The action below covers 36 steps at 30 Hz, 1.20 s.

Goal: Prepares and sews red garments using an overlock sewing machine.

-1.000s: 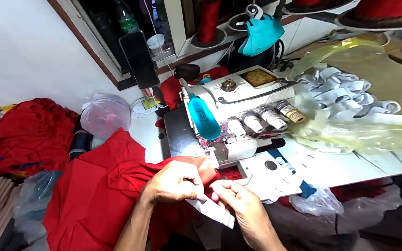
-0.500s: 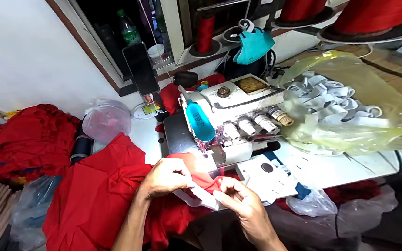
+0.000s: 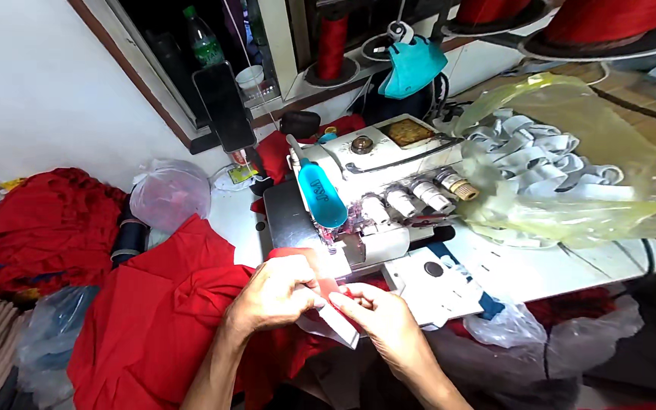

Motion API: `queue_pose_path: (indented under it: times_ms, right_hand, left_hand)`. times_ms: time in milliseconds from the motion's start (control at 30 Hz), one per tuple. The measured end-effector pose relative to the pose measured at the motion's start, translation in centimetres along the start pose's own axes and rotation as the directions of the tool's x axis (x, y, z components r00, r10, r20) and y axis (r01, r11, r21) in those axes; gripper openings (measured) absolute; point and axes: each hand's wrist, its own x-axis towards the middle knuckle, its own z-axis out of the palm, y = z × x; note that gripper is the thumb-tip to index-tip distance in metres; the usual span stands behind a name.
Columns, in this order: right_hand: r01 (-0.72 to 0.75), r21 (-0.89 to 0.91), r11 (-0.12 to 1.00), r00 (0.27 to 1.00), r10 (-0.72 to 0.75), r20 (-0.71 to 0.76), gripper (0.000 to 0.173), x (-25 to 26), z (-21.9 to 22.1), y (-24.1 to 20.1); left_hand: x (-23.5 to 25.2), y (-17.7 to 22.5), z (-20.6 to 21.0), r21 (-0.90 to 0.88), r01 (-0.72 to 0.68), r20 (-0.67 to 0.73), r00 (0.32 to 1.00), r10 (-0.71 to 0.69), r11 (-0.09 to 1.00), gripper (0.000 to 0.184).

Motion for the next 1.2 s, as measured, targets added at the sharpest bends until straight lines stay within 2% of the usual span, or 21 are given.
queue_pose_path:
  times_ms: [100, 200, 300, 367, 467, 533, 600, 767, 967, 1200]
  right_hand:
    - [0.152, -0.060, 0.987, 0.987, -0.148, 0.067, 0.017, -0.8, -0.5, 0.0]
    - [0.291, -0.098, 0.952, 0.955, -0.282, 0.092, 0.015, -1.4, -0.7, -0.2]
    - [0.362, -0.059, 0.930, 0.931, -0.357, 0.070, 0.019, -1.6, -0.6, -0.1]
    - [0.390, -0.017, 0.921, 0.920, -0.389, 0.038, 0.020, -1.8, -0.6, -0.2]
    - [0.460, -0.002, 0.888, 0.888, -0.460, 0.029, 0.012, -2.0, -0.6, -0.1]
    - [0.479, -0.037, 0.877, 0.876, -0.475, 0.082, 0.021, -2.0, -0.7, 0.1]
    - [0.483, -0.091, 0.871, 0.874, -0.473, 0.116, 0.022, -1.9, -0.7, 0.3]
    - [0.447, -0.179, 0.876, 0.894, -0.445, 0.057, 0.019, -2.1, -0.5, 0.3]
    - [0.438, -0.189, 0.879, 0.897, -0.442, 0.019, 0.019, -2.2, -0.4, 0.2]
    - [0.431, -0.191, 0.882, 0.896, -0.444, -0.027, 0.017, -2.0, -0.2, -0.4]
  left_hand:
    - [0.4, 1.3, -0.1, 0.047, -0.106, 0.045, 0.994, 0.104, 0.993, 0.022]
    - [1.4, 2.3, -0.3, -0.021, -0.219, 0.198, 0.955, 0.219, 0.975, 0.016]
    - [1.4, 2.4, -0.7, -0.064, -0.154, 0.284, 0.944, 0.166, 0.986, 0.017]
    - [0.9, 2.3, -0.9, -0.027, -0.105, 0.248, 0.963, 0.108, 0.994, 0.020]
    - [0.0, 2.2, -1.0, -0.034, -0.086, 0.158, 0.983, 0.090, 0.996, 0.024]
    - [-0.4, 2.1, -1.1, -0.035, -0.085, 0.116, 0.989, 0.088, 0.996, 0.025]
    - [-0.7, 2.0, -1.1, -0.027, -0.081, 0.092, 0.992, 0.083, 0.996, 0.024]
    - [-1.0, 1.9, -1.2, -0.015, -0.075, 0.002, 0.997, 0.075, 0.997, 0.024]
    - [-1.5, 1.7, -0.7, 0.008, -0.117, -0.113, 0.987, 0.117, 0.993, 0.021]
    - [-1.6, 2.6, -0.1, 0.041, -0.096, -0.323, 0.941, 0.104, 0.995, 0.024]
